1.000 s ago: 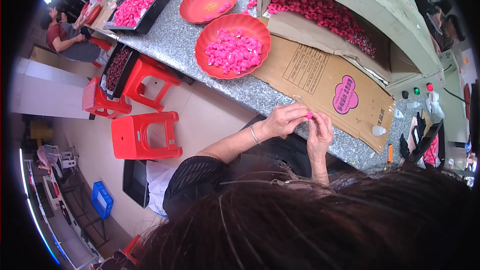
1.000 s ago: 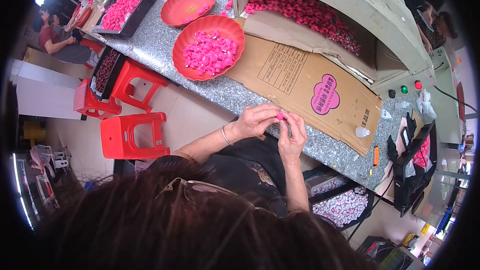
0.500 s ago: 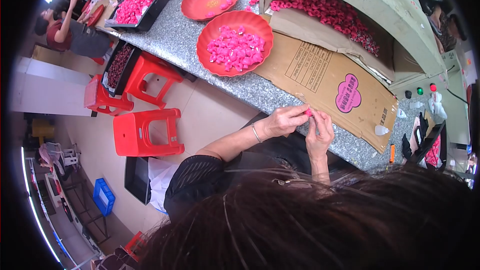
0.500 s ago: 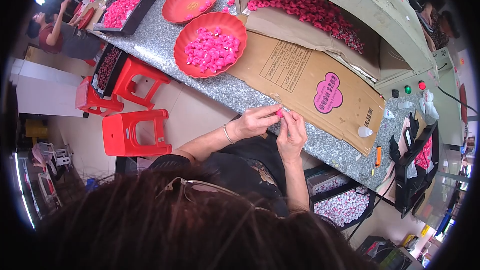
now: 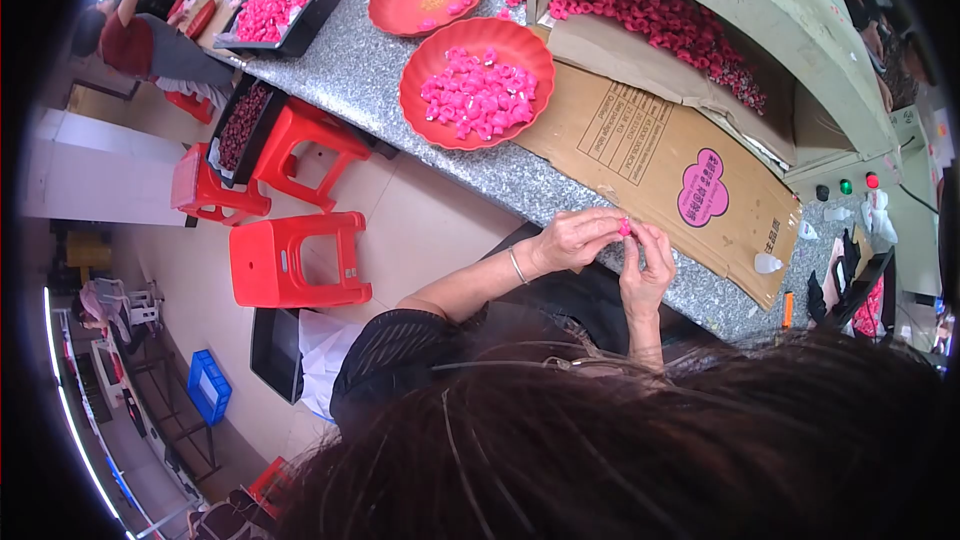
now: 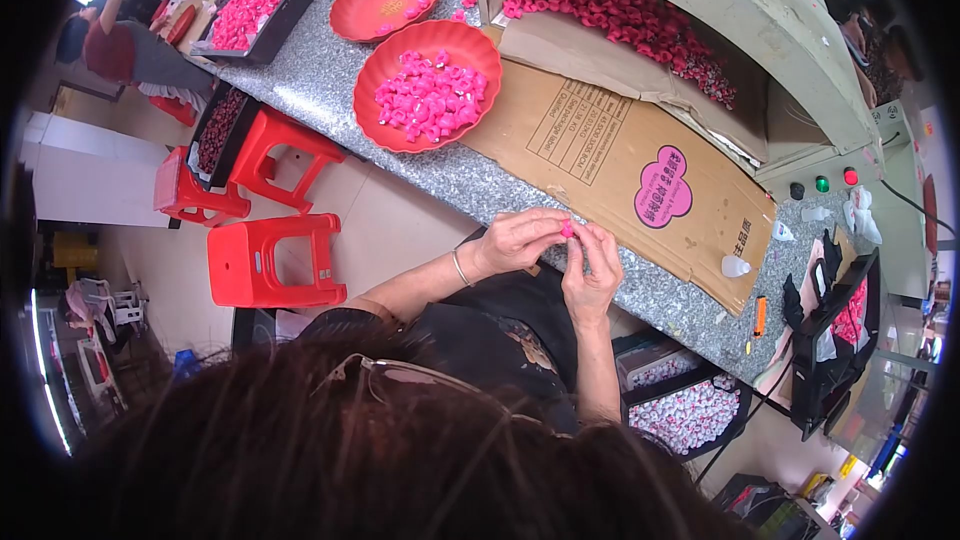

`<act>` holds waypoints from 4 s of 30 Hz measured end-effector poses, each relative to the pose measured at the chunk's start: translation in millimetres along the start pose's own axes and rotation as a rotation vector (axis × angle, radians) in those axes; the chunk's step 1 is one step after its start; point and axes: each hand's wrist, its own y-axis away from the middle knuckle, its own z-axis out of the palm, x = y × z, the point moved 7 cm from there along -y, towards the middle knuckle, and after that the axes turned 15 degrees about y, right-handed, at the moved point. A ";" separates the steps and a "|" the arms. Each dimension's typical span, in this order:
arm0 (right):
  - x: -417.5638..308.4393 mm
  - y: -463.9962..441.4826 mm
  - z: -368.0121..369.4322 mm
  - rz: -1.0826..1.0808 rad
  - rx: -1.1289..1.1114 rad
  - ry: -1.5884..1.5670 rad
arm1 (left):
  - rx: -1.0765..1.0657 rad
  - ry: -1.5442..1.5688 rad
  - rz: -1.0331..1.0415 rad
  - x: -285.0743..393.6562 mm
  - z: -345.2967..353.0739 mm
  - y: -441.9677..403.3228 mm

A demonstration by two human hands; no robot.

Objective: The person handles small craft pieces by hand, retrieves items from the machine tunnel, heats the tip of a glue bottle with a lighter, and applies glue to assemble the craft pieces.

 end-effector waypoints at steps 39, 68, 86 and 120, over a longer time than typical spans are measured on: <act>30.6 13.4 19.2 0.263 -0.095 -0.530 | -0.006 0.089 -0.107 0.3 2.7 -3.8; 37.5 8.2 24.4 0.277 -0.147 -0.593 | -0.015 -0.049 -0.048 6.2 0.5 -8.5; 36.3 11.7 17.3 0.184 -0.080 -0.390 | 0.007 0.117 -0.166 -8.8 1.0 -2.5; -281.7 -76.7 -329.5 -1.109 0.114 -0.285 | -0.110 0.444 -0.017 126.7 -107.8 -196.0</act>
